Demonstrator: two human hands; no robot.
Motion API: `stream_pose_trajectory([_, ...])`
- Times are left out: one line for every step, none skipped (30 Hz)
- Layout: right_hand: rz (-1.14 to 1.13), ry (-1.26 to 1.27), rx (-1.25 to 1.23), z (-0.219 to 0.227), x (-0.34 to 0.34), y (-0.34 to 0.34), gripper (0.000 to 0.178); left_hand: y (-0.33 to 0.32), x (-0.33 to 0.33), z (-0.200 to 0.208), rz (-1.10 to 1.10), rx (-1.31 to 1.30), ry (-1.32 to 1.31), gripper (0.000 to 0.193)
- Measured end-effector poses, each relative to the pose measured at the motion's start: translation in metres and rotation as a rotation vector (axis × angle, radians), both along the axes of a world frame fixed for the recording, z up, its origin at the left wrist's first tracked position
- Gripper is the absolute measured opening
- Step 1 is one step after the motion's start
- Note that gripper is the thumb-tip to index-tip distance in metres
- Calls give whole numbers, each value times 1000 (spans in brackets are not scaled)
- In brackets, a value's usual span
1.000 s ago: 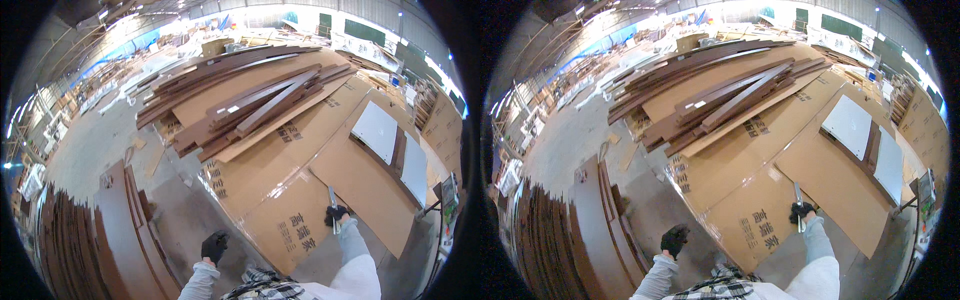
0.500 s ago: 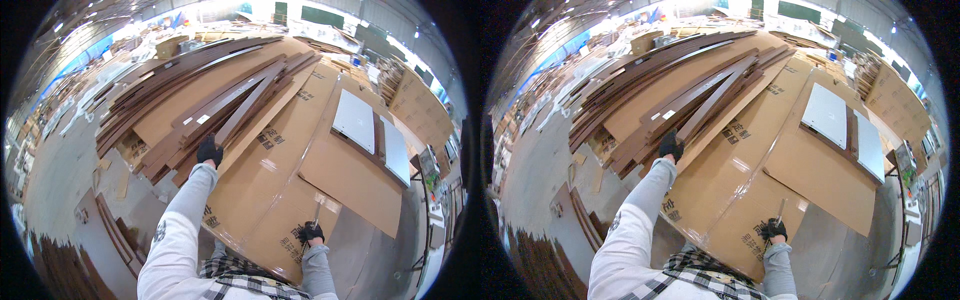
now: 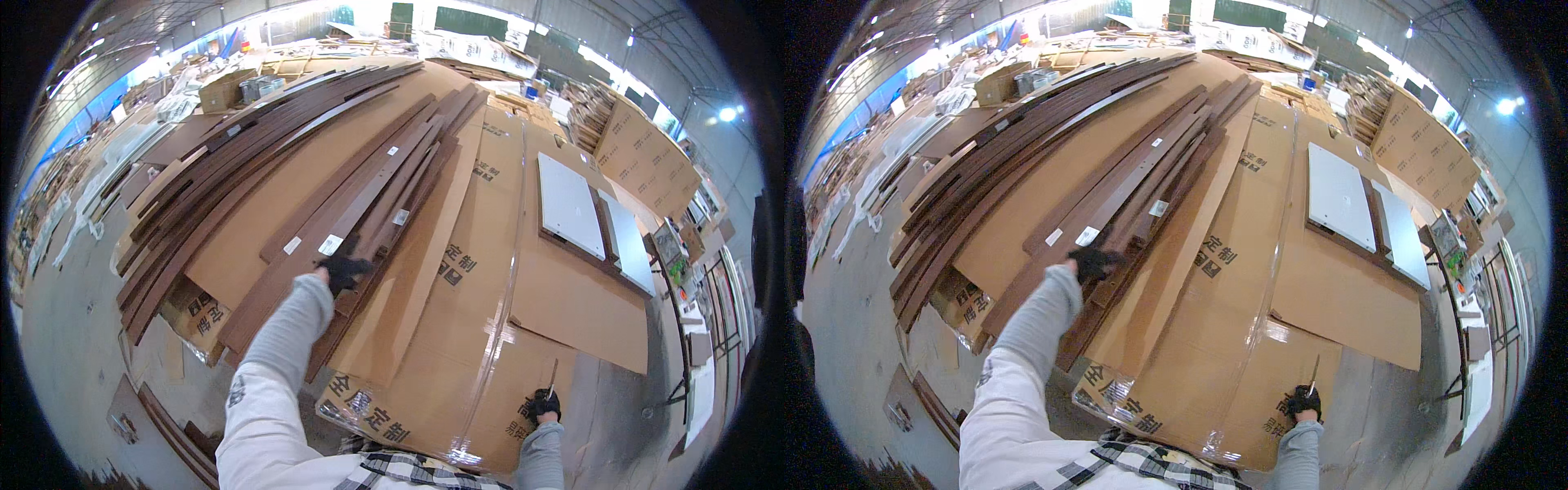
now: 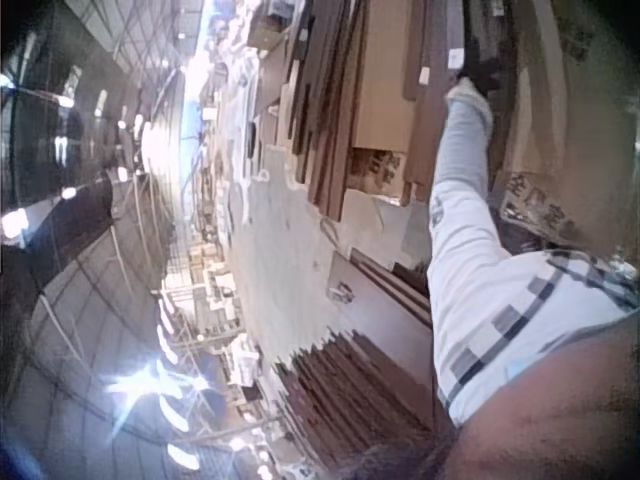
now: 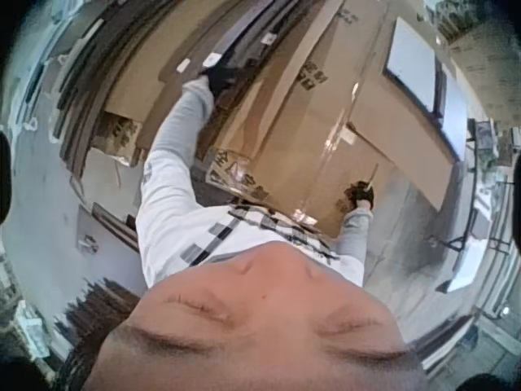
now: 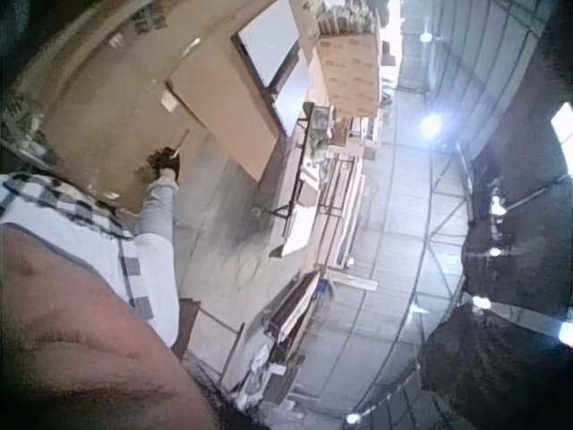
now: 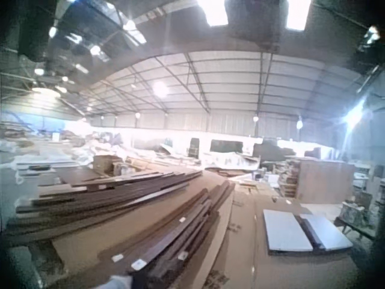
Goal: The person wipes a large brown panel with a cloth, then uses a utility knife to cut along a straightedge. They handle white panels and wooden strips, placing them on the brown panel and arranging components on a work surface.
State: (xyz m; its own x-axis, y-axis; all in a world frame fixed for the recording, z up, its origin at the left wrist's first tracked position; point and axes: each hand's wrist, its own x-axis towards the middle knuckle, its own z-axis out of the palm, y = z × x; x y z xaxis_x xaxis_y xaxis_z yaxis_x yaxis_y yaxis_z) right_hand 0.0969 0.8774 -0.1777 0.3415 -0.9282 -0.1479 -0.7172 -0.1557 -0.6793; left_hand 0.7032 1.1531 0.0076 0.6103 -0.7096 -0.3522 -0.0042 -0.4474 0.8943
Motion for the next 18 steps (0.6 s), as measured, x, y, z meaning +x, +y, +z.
stream_pose_trajectory([20,111,-53,20,19,7,28,24,14,28,61,-48,65,83])
stream_pose_trajectory([20,156,-115,19,12,11,28,35,23,51,84,-68,93,77])
stream_pose_trajectory([27,200,-176,18,6,11,27,47,30,70,105,-64,86,71])
stream_pose_trajectory([38,240,-239,18,4,11,27,57,38,85,110,-39,39,65])
stream_pose_trajectory([11,246,-138,28,14,16,29,72,44,95,113,8,-53,60])
stream_pose_trajectory([-4,249,-36,60,40,26,31,87,57,89,64,61,-283,64])
stream_pose_trajectory([-43,258,66,78,50,34,33,95,75,76,-12,109,-505,69])
stream_pose_trajectory([59,-43,-77,61,30,37,31,95,88,57,-61,141,-666,71])
stream_pose_trajectory([-18,-106,52,55,29,35,31,96,97,35,-103,178,-834,74])
stream_pose_trajectory([-87,-172,179,50,30,32,30,99,105,15,-137,215,-1004,76])
stream_pose_trajectory([-172,-236,297,47,27,28,30,87,98,14,-188,466,-1022,80])
stream_pose_trajectory([-147,-176,219,35,21,22,29,76,90,15,-155,662,-919,76])
stream_pose_trajectory([-140,-109,135,15,1,17,28,48,60,37,-136,843,-810,73])
stream_pose_trajectory([-104,-50,59,-1,-7,10,28,35,47,27,-30,879,-1117,69])
stream_pose_trajectory([-109,-108,95,-7,-6,5,24,26,42,8,90,912,-1424,66])
stream_pose_trajectory([-111,-168,130,-11,0,1,21,12,56,-27,149,608,-1610,60])
stream_pose_trajectory([-130,-221,169,-15,-3,0,19,-8,54,-34,38,149,-1450,53])
stream_pose_trajectory([-120,-157,126,-23,-13,1,18,-43,32,-20,-98,132,-1175,49])
